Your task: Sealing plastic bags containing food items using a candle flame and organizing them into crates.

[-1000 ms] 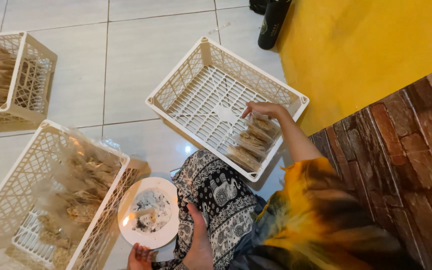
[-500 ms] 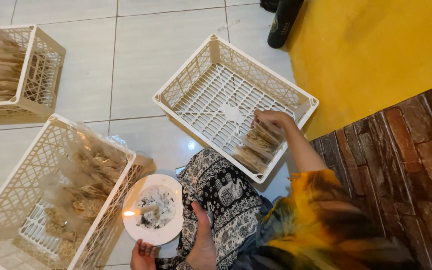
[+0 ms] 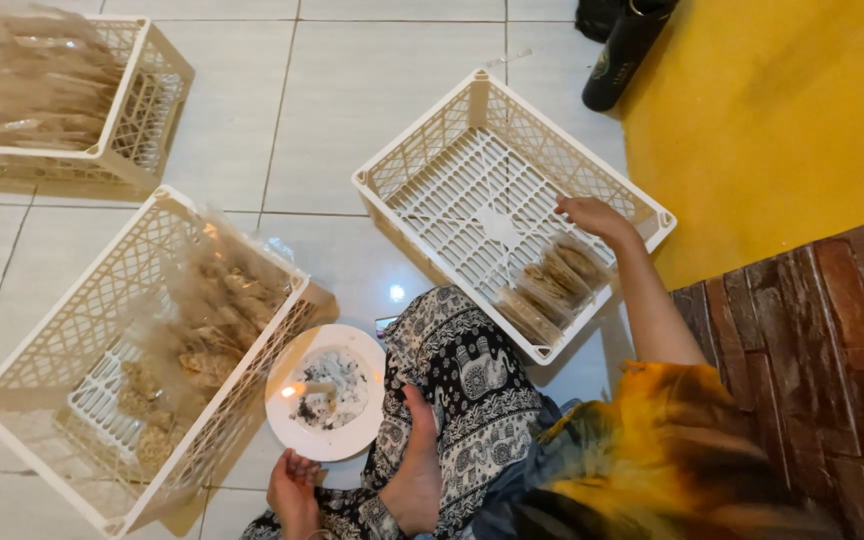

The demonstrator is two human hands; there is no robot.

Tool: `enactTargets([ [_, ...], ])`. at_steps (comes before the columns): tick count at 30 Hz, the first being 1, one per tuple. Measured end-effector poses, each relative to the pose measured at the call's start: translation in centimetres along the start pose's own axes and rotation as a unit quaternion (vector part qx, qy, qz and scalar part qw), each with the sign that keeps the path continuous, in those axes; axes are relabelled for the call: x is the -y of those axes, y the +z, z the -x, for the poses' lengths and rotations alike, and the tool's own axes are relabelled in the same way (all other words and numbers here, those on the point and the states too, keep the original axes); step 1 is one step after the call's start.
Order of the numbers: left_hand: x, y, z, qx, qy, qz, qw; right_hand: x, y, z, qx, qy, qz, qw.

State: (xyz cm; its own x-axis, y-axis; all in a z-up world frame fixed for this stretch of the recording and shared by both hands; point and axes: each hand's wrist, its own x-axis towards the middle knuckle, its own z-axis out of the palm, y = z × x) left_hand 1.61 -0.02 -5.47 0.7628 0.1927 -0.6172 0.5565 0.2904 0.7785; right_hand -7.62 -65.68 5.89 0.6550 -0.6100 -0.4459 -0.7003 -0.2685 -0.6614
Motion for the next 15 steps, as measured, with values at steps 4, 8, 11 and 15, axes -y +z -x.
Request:
enactTargets([
  [4, -0.4, 0.1, 0.1, -0.034, -0.001, -0.018, 0.999, 2.9, -0.2, 1.9, -0.04, -0.045, 0.067, 0.996],
  [8, -0.9, -1.1, -0.2, -0.025, 0.043, 0.075, 0.996, 7.5, 0.9, 5.5, -0.054, -0.134, 0.084, 0.986],
  [11, -2.0, -1.9, 0.4, -0.043, 0.073, 0.109, 0.99, 11.4, 2.7, 9.2, -0.053, -0.201, 0.075, 0.975],
  [15, -3.6, -3.3, -0.3, -0.073, 0.13, 0.15, 0.977, 15.4, 5.7, 13.0, -0.057, -0.256, 0.067, 0.963],
])
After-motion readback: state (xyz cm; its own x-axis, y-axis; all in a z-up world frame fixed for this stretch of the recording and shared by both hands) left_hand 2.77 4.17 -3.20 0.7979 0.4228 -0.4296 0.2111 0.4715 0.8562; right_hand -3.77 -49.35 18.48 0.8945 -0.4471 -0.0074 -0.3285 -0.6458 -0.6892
